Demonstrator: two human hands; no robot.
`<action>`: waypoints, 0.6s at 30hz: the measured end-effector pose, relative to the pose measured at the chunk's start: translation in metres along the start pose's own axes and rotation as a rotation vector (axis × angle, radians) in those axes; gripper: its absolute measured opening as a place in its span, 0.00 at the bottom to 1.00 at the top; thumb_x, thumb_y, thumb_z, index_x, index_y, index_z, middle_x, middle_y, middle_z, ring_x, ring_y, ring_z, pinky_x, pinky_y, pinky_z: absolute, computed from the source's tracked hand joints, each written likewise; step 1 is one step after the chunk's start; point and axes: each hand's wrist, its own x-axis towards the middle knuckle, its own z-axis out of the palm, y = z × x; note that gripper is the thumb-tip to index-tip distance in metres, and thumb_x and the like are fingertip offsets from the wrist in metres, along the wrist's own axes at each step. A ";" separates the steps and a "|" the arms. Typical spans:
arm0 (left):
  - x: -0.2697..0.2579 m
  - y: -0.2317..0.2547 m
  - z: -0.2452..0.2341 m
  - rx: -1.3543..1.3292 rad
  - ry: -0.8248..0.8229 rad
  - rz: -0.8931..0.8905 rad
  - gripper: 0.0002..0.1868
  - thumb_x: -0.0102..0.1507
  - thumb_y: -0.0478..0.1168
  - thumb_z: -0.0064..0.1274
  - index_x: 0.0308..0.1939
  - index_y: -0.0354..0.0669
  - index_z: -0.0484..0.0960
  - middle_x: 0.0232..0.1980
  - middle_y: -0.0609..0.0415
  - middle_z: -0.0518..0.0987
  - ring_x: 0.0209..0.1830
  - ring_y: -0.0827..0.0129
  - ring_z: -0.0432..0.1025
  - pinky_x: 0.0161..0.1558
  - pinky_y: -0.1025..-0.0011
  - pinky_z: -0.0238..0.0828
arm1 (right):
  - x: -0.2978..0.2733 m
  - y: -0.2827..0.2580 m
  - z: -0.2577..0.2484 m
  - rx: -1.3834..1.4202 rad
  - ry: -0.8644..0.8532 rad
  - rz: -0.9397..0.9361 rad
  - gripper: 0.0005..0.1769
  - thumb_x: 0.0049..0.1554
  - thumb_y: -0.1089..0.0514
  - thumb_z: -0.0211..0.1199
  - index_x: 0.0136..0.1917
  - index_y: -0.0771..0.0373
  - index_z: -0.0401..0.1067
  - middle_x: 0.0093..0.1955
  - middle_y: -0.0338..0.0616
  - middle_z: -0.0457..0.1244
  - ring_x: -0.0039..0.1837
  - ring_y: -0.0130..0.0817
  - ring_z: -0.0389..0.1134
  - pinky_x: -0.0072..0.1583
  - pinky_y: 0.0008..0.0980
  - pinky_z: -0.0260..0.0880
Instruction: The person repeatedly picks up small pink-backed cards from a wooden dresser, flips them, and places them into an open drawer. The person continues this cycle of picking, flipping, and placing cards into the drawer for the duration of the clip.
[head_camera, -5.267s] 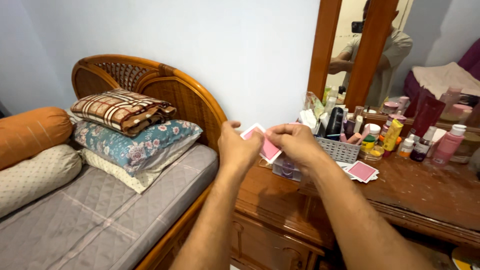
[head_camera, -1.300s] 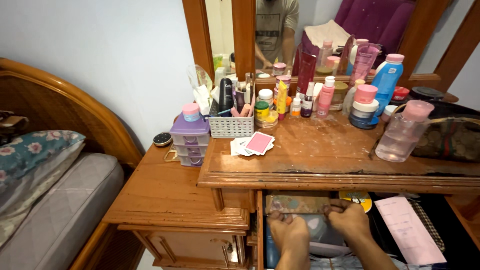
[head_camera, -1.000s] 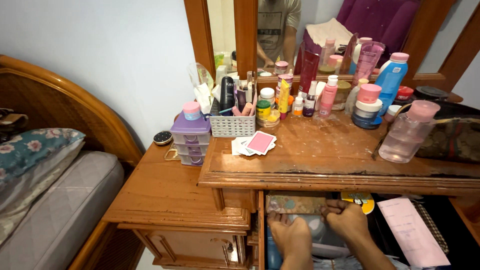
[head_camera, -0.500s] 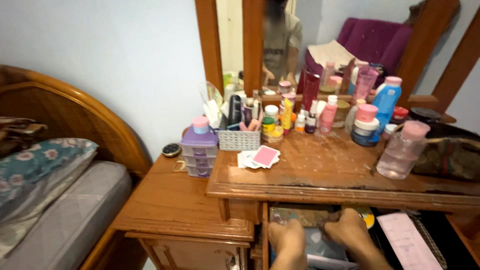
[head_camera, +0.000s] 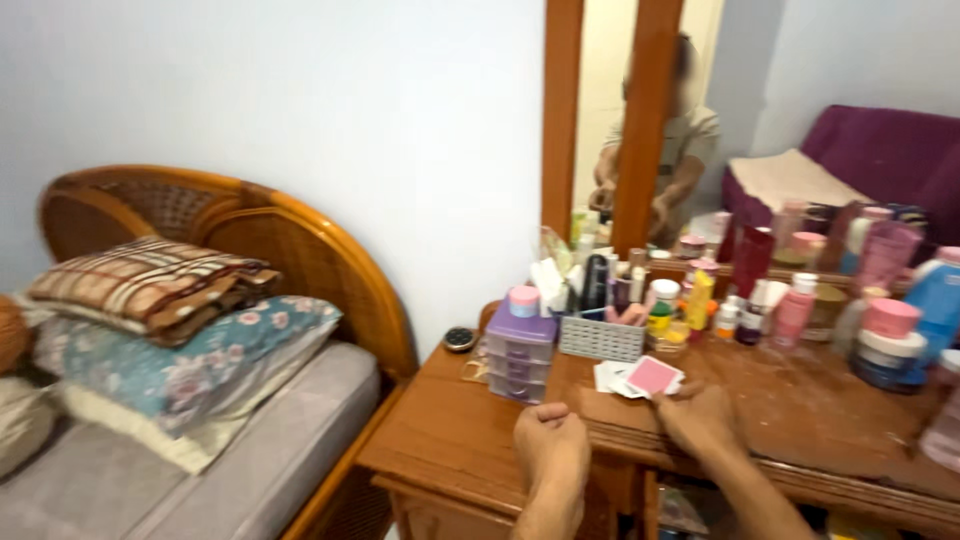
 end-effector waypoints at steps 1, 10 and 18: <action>0.003 0.007 -0.007 0.057 0.033 0.014 0.12 0.56 0.33 0.54 0.44 0.39 0.81 0.41 0.48 0.85 0.43 0.64 0.80 0.48 0.68 0.76 | 0.006 -0.002 0.008 -0.031 0.034 0.026 0.32 0.48 0.38 0.71 0.55 0.64 0.80 0.51 0.62 0.72 0.55 0.56 0.74 0.58 0.50 0.73; -0.005 0.033 -0.039 0.114 0.043 -0.030 0.15 0.54 0.32 0.52 0.45 0.37 0.80 0.40 0.48 0.85 0.40 0.64 0.80 0.46 0.66 0.76 | 0.035 -0.013 0.016 -0.203 0.074 0.227 0.50 0.36 0.24 0.79 0.55 0.68 0.78 0.57 0.65 0.66 0.62 0.58 0.68 0.60 0.52 0.68; -0.002 0.039 -0.036 0.199 0.044 -0.017 0.12 0.54 0.32 0.53 0.42 0.40 0.82 0.40 0.48 0.85 0.40 0.64 0.79 0.46 0.67 0.75 | 0.033 -0.007 0.004 0.334 -0.047 0.485 0.19 0.49 0.51 0.72 0.44 0.71 0.81 0.49 0.54 0.75 0.54 0.46 0.80 0.56 0.45 0.78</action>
